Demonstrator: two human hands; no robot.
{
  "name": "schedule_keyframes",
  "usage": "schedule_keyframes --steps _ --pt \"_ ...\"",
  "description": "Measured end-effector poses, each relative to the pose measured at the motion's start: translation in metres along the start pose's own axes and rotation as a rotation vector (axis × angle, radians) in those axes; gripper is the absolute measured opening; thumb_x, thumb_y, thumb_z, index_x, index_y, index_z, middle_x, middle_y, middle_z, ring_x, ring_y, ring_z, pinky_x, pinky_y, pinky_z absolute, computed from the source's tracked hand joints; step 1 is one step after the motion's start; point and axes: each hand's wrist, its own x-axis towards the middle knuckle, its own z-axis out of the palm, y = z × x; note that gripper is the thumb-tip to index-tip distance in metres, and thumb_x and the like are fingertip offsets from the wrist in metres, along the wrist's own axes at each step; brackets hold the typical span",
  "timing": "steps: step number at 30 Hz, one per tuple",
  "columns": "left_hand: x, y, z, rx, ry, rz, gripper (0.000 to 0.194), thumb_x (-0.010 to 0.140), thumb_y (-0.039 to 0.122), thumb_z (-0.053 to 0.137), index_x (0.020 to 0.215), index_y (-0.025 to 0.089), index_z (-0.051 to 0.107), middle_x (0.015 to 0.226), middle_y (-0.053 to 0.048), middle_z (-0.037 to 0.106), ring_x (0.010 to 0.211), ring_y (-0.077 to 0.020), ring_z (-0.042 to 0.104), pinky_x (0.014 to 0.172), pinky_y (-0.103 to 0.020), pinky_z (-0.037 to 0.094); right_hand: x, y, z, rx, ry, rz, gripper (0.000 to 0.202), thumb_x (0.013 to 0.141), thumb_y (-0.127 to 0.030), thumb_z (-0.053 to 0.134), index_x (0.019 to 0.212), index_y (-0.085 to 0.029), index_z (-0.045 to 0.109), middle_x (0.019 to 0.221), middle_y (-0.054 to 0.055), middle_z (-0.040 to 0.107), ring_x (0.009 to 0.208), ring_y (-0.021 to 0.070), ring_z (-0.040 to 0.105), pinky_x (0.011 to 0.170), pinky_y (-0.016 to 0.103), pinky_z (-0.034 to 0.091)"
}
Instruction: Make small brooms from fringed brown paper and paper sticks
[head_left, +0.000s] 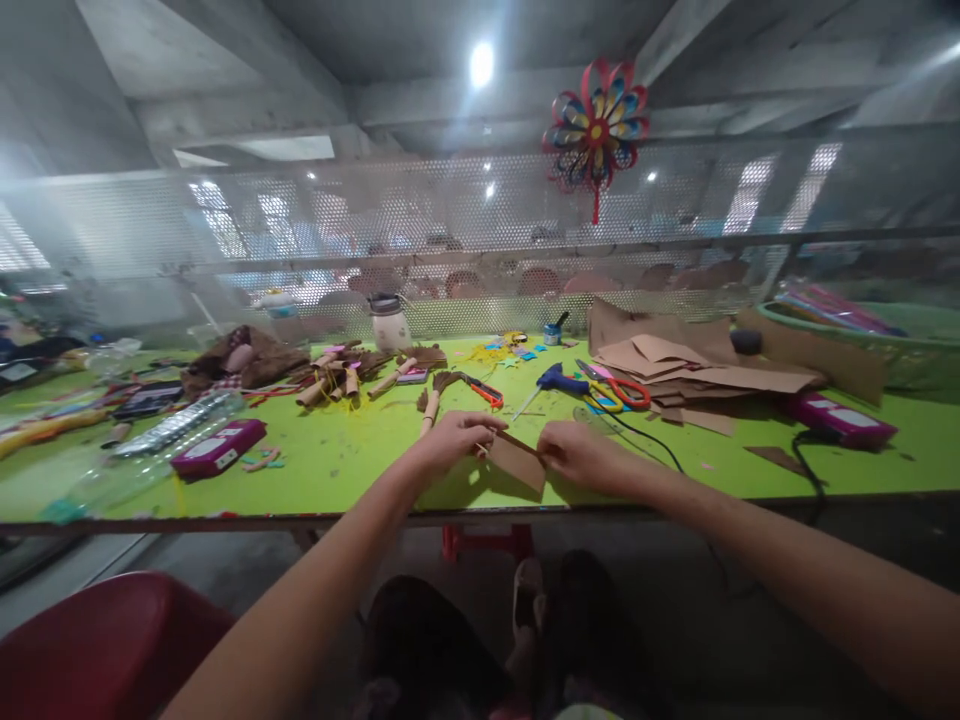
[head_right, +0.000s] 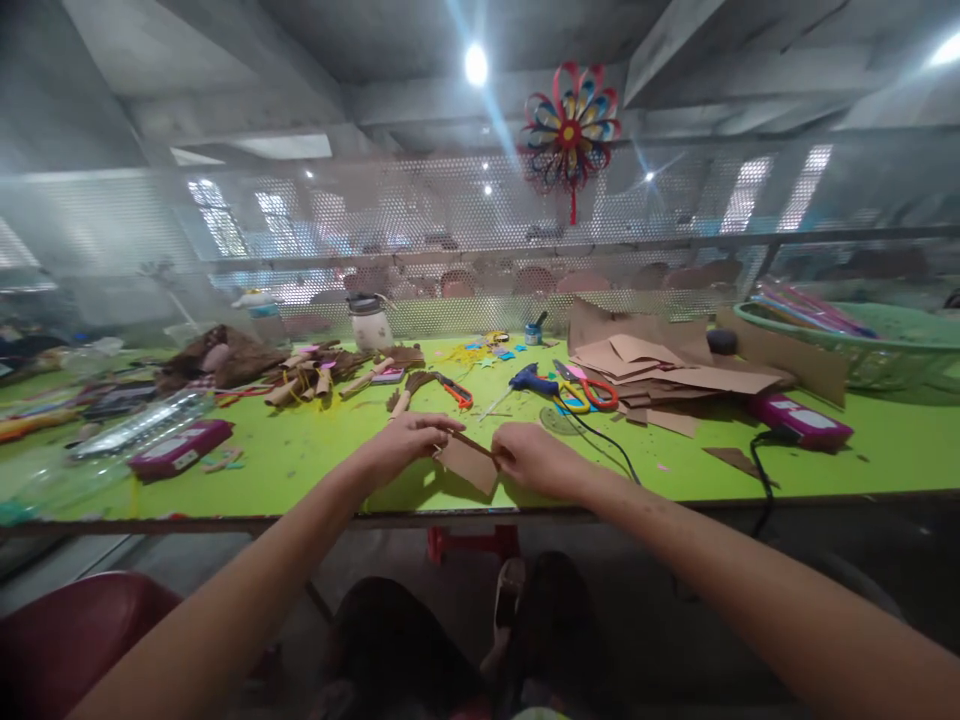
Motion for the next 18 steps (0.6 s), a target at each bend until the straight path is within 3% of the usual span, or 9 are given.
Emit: schedule_keyframes --steps 3,8,12,15,18 --pt "-0.009 -0.003 0.01 -0.124 0.093 -0.008 0.034 0.068 0.022 0.053 0.098 0.009 0.065 0.068 -0.002 0.058 0.061 -0.0097 0.051 0.058 -0.022 0.043 -0.005 -0.004 -0.003 0.154 0.024 0.031 0.011 0.074 -0.013 0.051 0.074 -0.014 0.062 0.069 0.004 0.062 0.061 0.0115 0.051 0.057 0.022 0.035" --pt "-0.016 -0.007 0.02 -0.136 0.153 -0.004 0.036 0.064 0.023 0.06 0.097 0.01 0.063 0.059 0.002 0.052 0.058 -0.0104 0.049 0.056 -0.022 0.038 -0.015 -0.013 -0.01 0.314 0.028 0.093 0.008 0.072 -0.015 0.052 0.072 -0.015 0.061 0.069 0.004 0.062 0.062 0.0125 0.052 0.058 0.023 0.038" --pt "-0.024 -0.004 0.028 -0.233 0.208 -0.032 0.018 0.062 0.024 0.061 0.074 0.011 0.061 0.053 0.003 0.048 0.05 -0.0075 0.041 0.05 -0.02 0.031 -0.022 -0.018 -0.014 0.571 -0.094 0.202 0.008 0.072 -0.022 0.055 0.07 -0.015 0.059 0.062 0.002 0.059 0.057 0.0123 0.05 0.054 0.023 0.038" --pt "-0.029 -0.002 0.032 -0.285 0.223 -0.038 0.015 0.059 0.025 0.063 0.065 0.012 0.058 0.051 0.004 0.046 0.048 -0.0066 0.038 0.048 -0.02 0.027 -0.027 -0.021 -0.017 0.785 -0.194 0.256 0.013 0.074 -0.027 0.056 0.071 -0.015 0.056 0.059 0.0 0.056 0.055 0.0116 0.05 0.054 0.023 0.039" --pt "-0.031 -0.004 0.035 -0.332 0.208 -0.063 0.016 0.057 0.025 0.066 0.061 0.012 0.056 0.05 0.004 0.046 0.048 -0.0066 0.039 0.047 -0.019 0.027 -0.031 -0.023 -0.019 0.778 -0.214 0.25 0.014 0.077 -0.028 0.054 0.074 -0.014 0.056 0.061 0.0 0.056 0.056 0.0111 0.049 0.054 0.023 0.038"
